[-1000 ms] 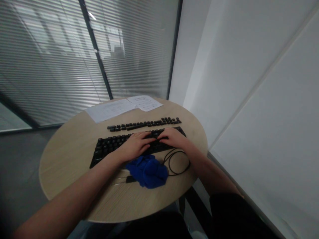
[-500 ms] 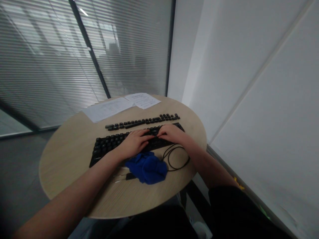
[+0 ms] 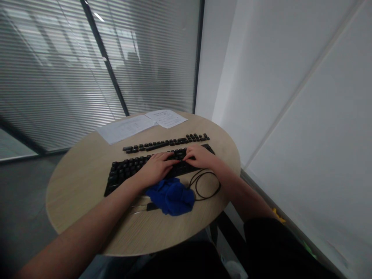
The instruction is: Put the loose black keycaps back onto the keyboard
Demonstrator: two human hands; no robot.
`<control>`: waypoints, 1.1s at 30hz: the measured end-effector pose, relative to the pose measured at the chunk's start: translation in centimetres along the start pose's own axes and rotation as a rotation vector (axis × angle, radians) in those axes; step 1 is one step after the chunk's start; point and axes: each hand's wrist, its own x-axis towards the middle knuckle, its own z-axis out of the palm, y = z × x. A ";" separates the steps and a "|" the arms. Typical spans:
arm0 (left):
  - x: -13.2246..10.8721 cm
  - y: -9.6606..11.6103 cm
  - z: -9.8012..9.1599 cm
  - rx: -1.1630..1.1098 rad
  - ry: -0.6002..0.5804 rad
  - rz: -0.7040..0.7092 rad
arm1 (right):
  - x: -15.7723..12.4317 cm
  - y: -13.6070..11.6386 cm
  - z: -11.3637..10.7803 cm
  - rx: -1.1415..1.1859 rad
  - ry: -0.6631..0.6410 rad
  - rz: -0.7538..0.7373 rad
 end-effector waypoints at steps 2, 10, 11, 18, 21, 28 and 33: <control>-0.2 0.0 -0.1 -0.011 0.018 0.004 | -0.2 0.4 0.1 -0.003 0.052 0.023; -0.1 -0.1 0.1 0.023 0.007 0.018 | -0.7 1.2 0.0 0.034 0.092 0.032; 0.0 -0.1 0.1 0.028 0.002 0.010 | -0.7 1.2 0.0 0.032 0.068 0.032; 0.0 0.0 0.2 0.040 -0.002 0.006 | -0.4 0.9 0.3 0.005 -0.032 0.058; 0.2 0.1 0.2 0.034 -0.015 -0.003 | -0.2 0.9 0.4 0.008 -0.046 0.057; 0.0 -0.1 0.2 -0.032 0.033 0.015 | -0.1 0.7 0.6 0.007 -0.020 0.074; -0.4 -0.7 0.1 -0.152 0.148 0.025 | -0.5 1.4 0.6 0.033 0.100 0.085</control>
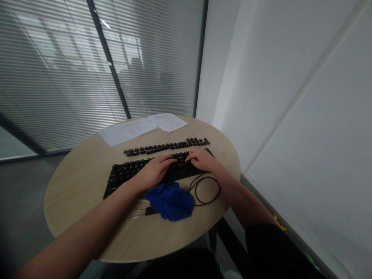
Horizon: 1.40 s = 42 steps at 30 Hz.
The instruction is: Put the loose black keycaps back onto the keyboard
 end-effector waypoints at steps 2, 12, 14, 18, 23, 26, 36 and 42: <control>0.0 -0.2 -0.3 -0.007 0.012 -0.010 | -0.1 0.3 -0.1 0.020 0.047 0.005; 0.2 0.7 -0.5 0.148 -0.136 -0.018 | -0.1 -0.4 -0.4 -0.026 -0.141 -0.015; 0.4 0.8 -0.3 0.181 -0.163 -0.032 | 0.0 -0.7 -0.4 -0.050 -0.161 -0.003; 0.8 0.8 0.1 0.201 -0.195 -0.057 | 0.4 -1.5 -0.6 -0.099 -0.189 0.032; 1.1 0.8 0.2 0.211 -0.210 -0.069 | 0.7 -2.1 -0.6 -0.124 -0.202 0.049; 0.9 0.9 0.1 0.196 -0.197 -0.073 | 0.6 -1.8 -0.2 -0.111 -0.157 0.056; 0.2 0.4 -0.5 0.093 -0.094 -0.047 | 0.0 -0.2 -0.4 -0.058 0.014 0.070; 0.2 0.5 -0.2 0.131 -0.110 -0.027 | -0.2 -0.4 -0.4 -0.106 -0.082 0.047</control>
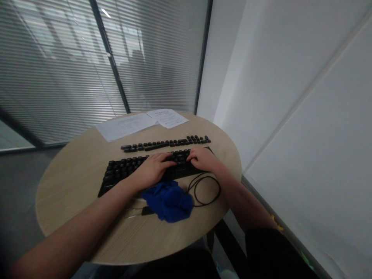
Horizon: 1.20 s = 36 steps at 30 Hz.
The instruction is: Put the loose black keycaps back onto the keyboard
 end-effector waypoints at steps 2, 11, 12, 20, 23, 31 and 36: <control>0.0 0.0 0.0 0.011 -0.005 -0.002 | 0.0 -0.1 0.1 0.002 -0.028 -0.014; 0.1 0.1 0.1 0.022 -0.048 -0.021 | 0.1 -0.1 -0.1 0.076 -0.012 -0.049; 0.1 0.2 0.2 0.025 -0.051 -0.029 | 0.1 -0.1 -0.1 0.073 -0.020 -0.055; 0.1 0.3 -0.1 -0.008 0.012 -0.018 | 0.1 -0.7 -0.4 0.089 -0.006 -0.064; -0.1 -0.3 -0.7 -0.045 0.090 -0.036 | 0.1 -1.0 -0.3 0.088 -0.025 -0.093; -0.4 -1.6 -1.9 -0.042 0.174 -0.092 | 0.1 -1.7 -0.3 0.050 -0.021 -0.110; -0.5 -1.6 -2.0 -0.080 0.169 -0.080 | 0.2 -1.7 -0.1 0.028 0.003 -0.112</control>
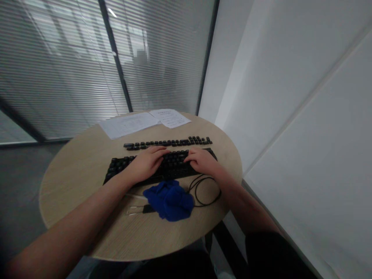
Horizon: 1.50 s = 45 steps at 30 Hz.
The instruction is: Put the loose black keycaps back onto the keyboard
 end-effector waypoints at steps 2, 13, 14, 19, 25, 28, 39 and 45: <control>0.0 -0.1 0.1 -0.010 -0.008 0.005 | 0.0 0.0 0.1 -0.003 -0.006 0.001; -0.3 -0.8 0.4 -0.035 -0.058 0.009 | 0.0 0.1 0.1 -0.006 -0.030 0.029; -0.3 -0.9 0.5 -0.034 -0.067 0.013 | 0.0 0.0 0.1 -0.008 -0.033 0.027; -0.2 -1.0 0.6 -0.042 -0.081 0.023 | 0.1 -0.5 0.2 -0.004 -0.045 0.016; -0.2 -0.8 0.2 -0.074 -0.104 0.002 | 1.7 2.3 -1.1 -0.008 0.142 0.107; -0.3 -0.8 0.1 -0.086 -0.105 -0.007 | 4.5 5.7 -2.5 -0.106 0.076 0.200; -0.6 -1.0 -0.5 -0.112 -0.074 -0.042 | 13.4 13.2 -1.5 -0.300 -0.375 0.459; -0.7 -1.0 -0.7 -0.118 -0.044 -0.025 | 14.3 13.8 -0.9 -0.291 -0.457 0.468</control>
